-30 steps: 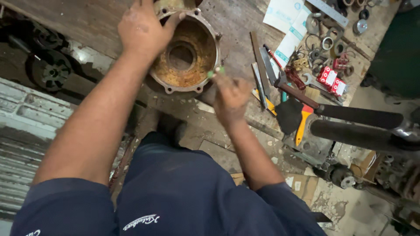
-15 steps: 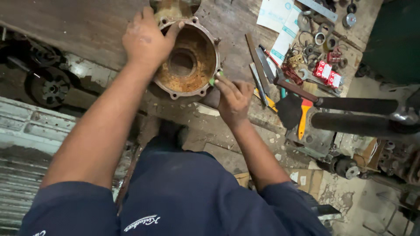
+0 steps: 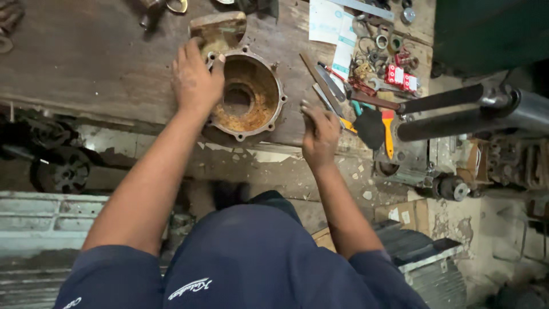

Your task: The person holds a rusty cast-metal pump housing on a workbench and scrapes its flange and rim with a small hand scraper, rotating the housing to reach different sides. They then scrub the surface with a green abrasive pad, working around the rim and inner wall.

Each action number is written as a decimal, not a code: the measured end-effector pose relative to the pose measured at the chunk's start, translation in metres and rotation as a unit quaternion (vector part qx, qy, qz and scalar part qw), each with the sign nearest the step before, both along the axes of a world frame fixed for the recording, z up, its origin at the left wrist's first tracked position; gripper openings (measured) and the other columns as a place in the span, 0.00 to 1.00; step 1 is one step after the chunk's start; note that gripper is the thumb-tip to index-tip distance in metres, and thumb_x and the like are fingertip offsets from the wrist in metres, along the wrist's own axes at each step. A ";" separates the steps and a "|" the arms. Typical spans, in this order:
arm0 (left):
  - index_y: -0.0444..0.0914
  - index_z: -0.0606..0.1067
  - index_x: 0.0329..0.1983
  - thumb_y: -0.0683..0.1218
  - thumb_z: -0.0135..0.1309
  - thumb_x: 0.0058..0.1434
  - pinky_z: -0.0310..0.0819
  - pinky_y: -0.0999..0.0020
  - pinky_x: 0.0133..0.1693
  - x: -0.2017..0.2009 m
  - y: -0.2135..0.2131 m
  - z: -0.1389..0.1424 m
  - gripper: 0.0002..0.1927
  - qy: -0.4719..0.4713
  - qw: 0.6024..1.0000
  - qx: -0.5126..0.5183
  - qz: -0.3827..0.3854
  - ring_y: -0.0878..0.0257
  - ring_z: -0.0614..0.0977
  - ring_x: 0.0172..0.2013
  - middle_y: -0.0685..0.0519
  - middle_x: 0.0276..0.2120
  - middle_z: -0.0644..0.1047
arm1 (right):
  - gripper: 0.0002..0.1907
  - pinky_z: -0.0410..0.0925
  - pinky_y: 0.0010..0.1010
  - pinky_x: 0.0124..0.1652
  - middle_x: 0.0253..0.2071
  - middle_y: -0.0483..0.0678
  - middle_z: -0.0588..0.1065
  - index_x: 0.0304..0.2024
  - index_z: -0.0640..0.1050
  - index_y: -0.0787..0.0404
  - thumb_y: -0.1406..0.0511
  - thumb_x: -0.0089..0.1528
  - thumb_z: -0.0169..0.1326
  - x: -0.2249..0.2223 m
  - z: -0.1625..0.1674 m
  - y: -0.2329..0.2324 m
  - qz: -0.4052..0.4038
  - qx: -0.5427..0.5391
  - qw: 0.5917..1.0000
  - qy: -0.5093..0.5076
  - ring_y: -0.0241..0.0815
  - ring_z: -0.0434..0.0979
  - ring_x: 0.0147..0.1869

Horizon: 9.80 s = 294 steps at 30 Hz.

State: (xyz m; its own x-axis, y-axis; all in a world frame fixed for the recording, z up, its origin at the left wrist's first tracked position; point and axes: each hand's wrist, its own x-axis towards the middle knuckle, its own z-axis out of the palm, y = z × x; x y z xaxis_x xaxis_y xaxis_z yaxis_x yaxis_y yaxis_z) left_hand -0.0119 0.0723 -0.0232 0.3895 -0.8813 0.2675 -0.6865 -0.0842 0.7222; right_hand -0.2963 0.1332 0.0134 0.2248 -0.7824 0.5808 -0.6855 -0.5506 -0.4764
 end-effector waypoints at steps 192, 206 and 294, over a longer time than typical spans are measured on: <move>0.33 0.75 0.52 0.62 0.64 0.67 0.71 0.41 0.46 0.006 0.004 -0.010 0.28 -0.049 0.997 0.016 0.062 0.34 0.79 0.46 0.33 0.45 0.78 | 0.19 0.65 0.40 0.42 0.51 0.46 0.79 0.47 0.81 0.59 0.77 0.54 0.55 0.001 0.002 -0.044 0.255 -0.130 0.947 0.147 0.47 0.74 0.46; 0.32 0.75 0.53 0.60 0.65 0.64 0.71 0.42 0.46 0.008 0.002 -0.013 0.29 -0.044 0.997 0.024 0.060 0.33 0.78 0.46 0.31 0.46 0.77 | 0.21 0.67 0.41 0.41 0.49 0.47 0.78 0.46 0.81 0.57 0.77 0.52 0.56 -0.002 0.001 -0.061 0.295 -0.154 0.931 0.150 0.48 0.77 0.47; 0.38 0.67 0.62 0.59 0.65 0.66 0.65 0.31 0.51 0.005 0.008 0.003 0.31 -0.054 0.994 0.067 0.062 0.39 0.74 0.57 0.41 0.56 0.75 | 0.18 0.70 0.41 0.48 0.53 0.48 0.78 0.49 0.82 0.56 0.75 0.57 0.62 -0.008 0.010 -0.081 0.347 -0.051 0.929 0.120 0.52 0.76 0.51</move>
State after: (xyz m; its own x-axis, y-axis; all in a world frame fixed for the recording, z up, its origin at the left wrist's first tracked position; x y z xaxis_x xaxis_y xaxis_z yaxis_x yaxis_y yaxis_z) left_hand -0.0070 0.0805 -0.0202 0.4733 -0.8586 0.1970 -0.7372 -0.2636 0.6222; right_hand -0.3041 0.0524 0.0231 0.7868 -0.3442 0.5124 -0.2283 -0.9335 -0.2766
